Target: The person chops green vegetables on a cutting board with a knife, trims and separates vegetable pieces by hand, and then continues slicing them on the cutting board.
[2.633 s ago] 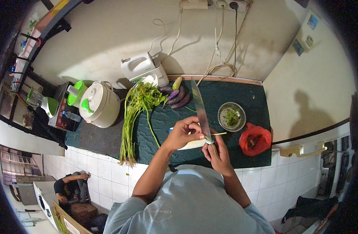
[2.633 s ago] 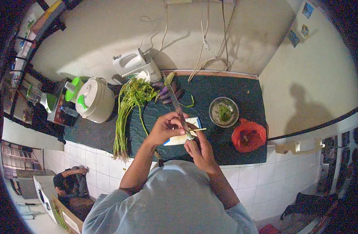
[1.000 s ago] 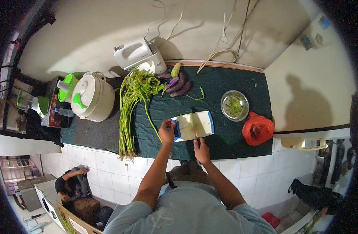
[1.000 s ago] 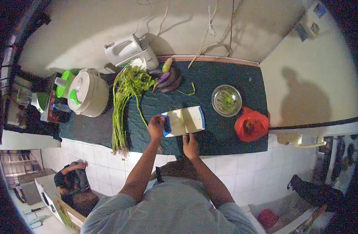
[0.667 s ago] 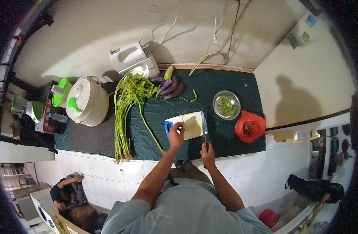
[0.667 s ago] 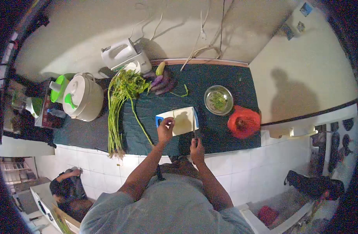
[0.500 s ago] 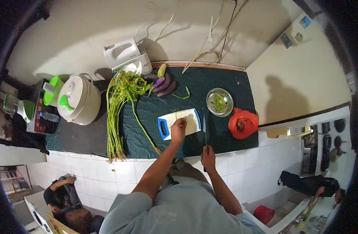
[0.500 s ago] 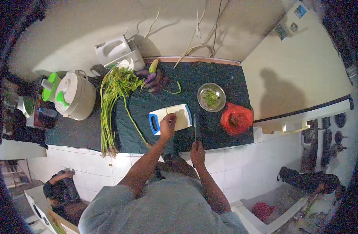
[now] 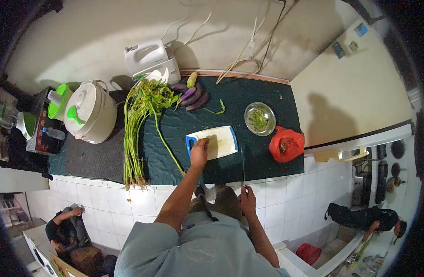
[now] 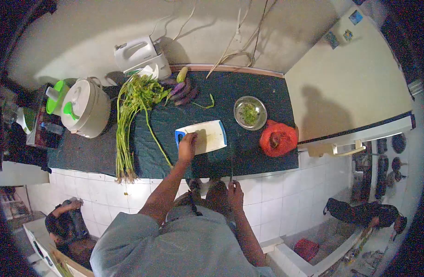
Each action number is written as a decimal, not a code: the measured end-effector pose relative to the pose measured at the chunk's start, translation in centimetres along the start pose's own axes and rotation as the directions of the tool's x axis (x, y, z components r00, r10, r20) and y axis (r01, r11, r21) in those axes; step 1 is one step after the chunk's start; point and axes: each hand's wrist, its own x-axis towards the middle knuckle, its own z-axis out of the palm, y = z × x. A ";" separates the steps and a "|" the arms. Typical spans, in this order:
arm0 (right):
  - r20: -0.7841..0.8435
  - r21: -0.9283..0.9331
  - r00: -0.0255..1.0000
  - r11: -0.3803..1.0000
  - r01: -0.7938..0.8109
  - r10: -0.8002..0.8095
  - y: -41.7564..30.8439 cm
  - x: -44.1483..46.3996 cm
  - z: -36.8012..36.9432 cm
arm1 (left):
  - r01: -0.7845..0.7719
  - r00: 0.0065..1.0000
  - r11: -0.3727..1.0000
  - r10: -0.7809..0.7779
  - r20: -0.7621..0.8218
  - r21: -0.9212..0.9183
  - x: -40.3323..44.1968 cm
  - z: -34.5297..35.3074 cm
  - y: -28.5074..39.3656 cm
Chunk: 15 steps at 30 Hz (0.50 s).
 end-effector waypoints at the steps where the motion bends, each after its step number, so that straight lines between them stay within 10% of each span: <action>1: 0.025 -0.009 1.000 1.000 0.009 -0.009 -0.2 0.1 0.1 | 0.003 1.000 1.000 -0.003 0.001 0.005 0.0 0.0 -0.2; 15: 0.026 -0.162 0.963 0.950 0.268 -0.267 -5.8 3.7 -0.5 | -0.176 0.980 0.940 0.138 0.146 0.291 0.4 2.6 1.4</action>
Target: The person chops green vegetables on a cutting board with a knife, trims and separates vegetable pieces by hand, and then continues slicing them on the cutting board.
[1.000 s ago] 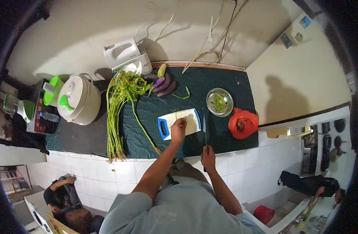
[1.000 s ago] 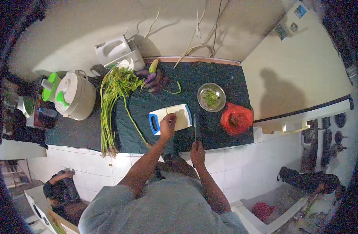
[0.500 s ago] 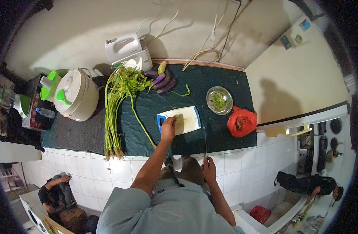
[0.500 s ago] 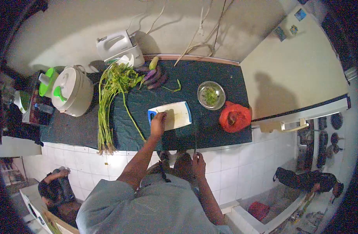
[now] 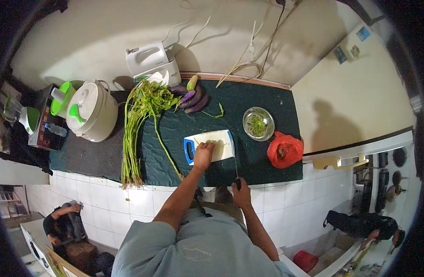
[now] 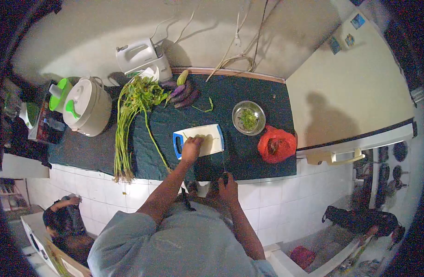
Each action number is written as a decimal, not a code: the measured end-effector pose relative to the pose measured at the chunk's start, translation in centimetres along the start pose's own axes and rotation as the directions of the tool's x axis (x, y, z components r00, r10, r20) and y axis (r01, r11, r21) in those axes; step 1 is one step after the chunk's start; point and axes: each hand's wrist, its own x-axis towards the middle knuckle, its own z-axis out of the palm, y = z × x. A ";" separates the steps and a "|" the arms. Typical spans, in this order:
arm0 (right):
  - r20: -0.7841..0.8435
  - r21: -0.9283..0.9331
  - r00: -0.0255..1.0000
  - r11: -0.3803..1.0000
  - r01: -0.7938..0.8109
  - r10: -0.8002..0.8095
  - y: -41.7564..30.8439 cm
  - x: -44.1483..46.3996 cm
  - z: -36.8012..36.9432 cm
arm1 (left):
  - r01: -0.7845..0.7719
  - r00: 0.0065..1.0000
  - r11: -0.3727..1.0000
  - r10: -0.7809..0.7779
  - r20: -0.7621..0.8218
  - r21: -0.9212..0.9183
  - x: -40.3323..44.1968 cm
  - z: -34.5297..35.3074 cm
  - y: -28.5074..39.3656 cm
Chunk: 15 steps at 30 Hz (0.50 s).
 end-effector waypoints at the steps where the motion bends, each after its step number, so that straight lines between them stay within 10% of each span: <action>1: 0.083 0.041 0.993 0.996 -0.082 0.078 -0.3 0.4 -0.3 | -0.001 1.000 1.000 0.001 0.002 0.003 -0.3 0.0 -0.2; 15: 0.155 -0.008 0.972 0.984 -0.176 0.175 -0.2 0.6 0.3 | -0.080 0.996 0.994 0.077 0.055 0.070 1.4 1.1 2.1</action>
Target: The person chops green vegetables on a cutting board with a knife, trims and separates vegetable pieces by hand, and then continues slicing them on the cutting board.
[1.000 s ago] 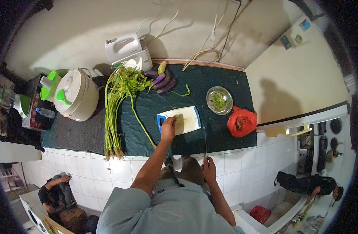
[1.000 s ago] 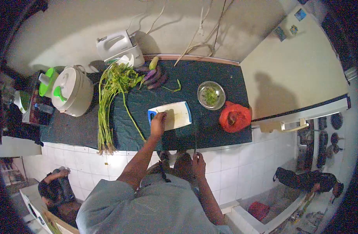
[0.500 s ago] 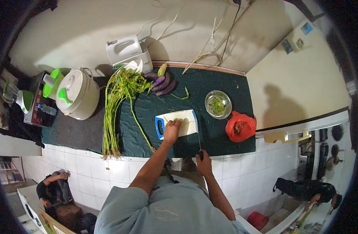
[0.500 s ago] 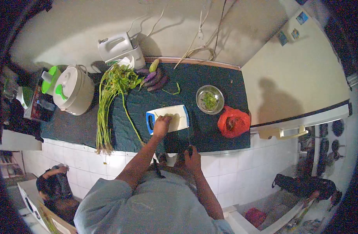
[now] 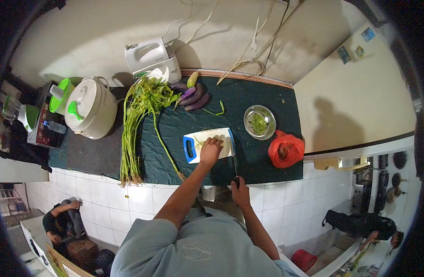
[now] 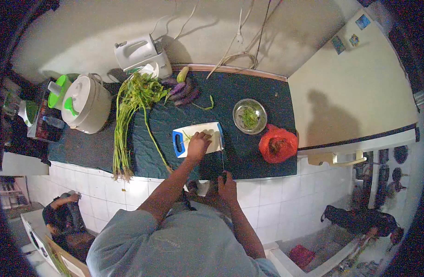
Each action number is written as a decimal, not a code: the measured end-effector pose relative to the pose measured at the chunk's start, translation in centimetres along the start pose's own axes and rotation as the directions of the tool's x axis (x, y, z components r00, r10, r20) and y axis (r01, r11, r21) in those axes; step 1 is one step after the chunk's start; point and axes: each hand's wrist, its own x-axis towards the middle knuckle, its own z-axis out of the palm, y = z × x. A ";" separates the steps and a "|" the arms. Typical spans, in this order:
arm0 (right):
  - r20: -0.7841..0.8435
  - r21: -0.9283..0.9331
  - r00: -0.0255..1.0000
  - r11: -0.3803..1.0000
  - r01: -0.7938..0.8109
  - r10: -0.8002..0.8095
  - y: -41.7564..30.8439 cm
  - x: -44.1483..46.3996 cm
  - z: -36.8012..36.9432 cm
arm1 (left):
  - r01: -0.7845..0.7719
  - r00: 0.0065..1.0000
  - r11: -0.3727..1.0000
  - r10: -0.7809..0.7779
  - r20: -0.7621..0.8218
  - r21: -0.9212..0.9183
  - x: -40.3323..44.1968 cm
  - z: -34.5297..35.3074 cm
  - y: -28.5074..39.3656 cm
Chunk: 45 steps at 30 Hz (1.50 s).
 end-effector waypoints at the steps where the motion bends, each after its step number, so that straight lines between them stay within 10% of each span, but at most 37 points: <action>1: -0.038 -0.028 0.999 0.999 0.020 -0.022 0.0 -0.2 0.1 | 0.000 1.000 1.000 0.000 0.000 -0.003 0.2 0.3 -0.2; 19: -0.026 -0.035 0.998 0.998 0.058 -0.059 0.4 -1.0 0.5 | 0.088 0.983 0.995 -0.079 0.163 -0.049 2.3 0.0 -2.1; 26: -0.097 -0.024 0.968 0.973 0.229 -0.230 -0.2 0.6 0.8 | -0.177 0.980 0.978 0.166 0.107 0.111 0.6 1.6 -3.3; 45: 0.065 -0.311 0.998 0.950 0.026 -0.006 -3.0 4.0 2.9 | -0.103 0.994 0.993 0.105 0.036 -0.051 -1.9 -0.8 -2.5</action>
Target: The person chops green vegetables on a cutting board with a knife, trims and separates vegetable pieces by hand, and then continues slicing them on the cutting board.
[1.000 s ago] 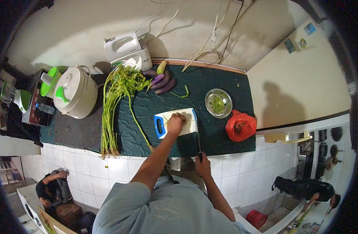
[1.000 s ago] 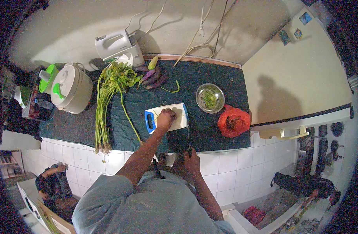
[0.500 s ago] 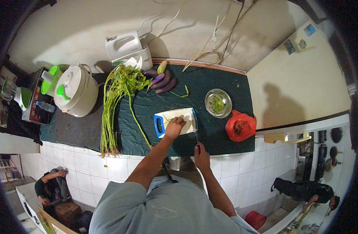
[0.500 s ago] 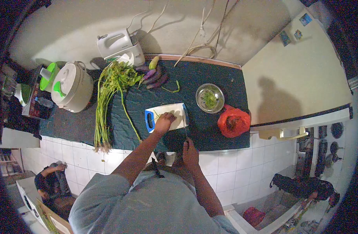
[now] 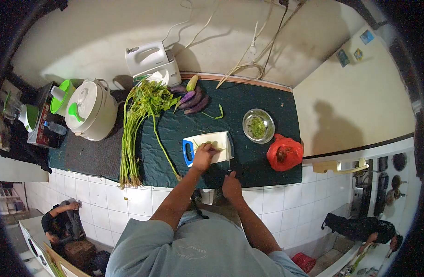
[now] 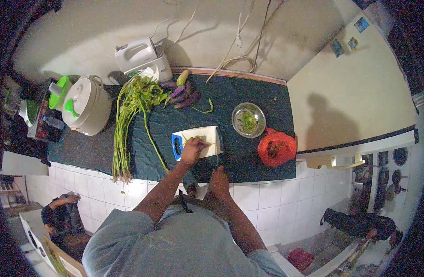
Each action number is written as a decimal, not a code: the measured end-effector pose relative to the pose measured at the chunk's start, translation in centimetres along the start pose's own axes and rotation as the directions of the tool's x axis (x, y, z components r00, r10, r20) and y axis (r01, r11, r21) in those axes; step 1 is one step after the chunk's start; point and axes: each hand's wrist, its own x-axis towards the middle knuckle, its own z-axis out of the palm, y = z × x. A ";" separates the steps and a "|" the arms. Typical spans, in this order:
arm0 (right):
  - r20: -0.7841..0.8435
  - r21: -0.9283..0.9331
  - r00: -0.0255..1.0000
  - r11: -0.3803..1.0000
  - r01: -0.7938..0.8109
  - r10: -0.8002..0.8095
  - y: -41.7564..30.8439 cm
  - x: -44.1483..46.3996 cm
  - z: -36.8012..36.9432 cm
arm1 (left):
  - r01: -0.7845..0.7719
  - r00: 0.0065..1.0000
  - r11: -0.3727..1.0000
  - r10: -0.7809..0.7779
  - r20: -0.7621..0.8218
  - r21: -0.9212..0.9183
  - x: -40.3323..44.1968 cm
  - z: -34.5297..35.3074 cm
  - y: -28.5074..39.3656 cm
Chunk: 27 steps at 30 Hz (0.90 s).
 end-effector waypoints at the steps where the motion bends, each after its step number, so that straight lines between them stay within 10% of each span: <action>1: -0.017 -0.028 1.000 1.000 0.004 -0.004 0.3 0.0 0.8 | -0.007 1.000 0.999 0.006 -0.012 -0.031 0.0 -0.2 0.0; 18: -0.051 -0.069 0.998 0.997 0.034 -0.037 -0.6 1.7 0.7 | -0.069 0.994 0.982 0.051 -0.101 -0.177 0.6 0.4 -1.8; 23: -0.115 -0.141 0.930 0.932 0.333 -0.349 1.0 3.5 0.4 | 0.059 0.998 0.959 -0.060 0.003 -0.277 0.8 0.7 -2.0; 27: -0.060 -0.043 0.988 0.989 0.142 -0.145 0.9 1.9 1.6 | -0.003 1.000 0.975 -0.004 -0.030 -0.221 0.6 0.6 -1.8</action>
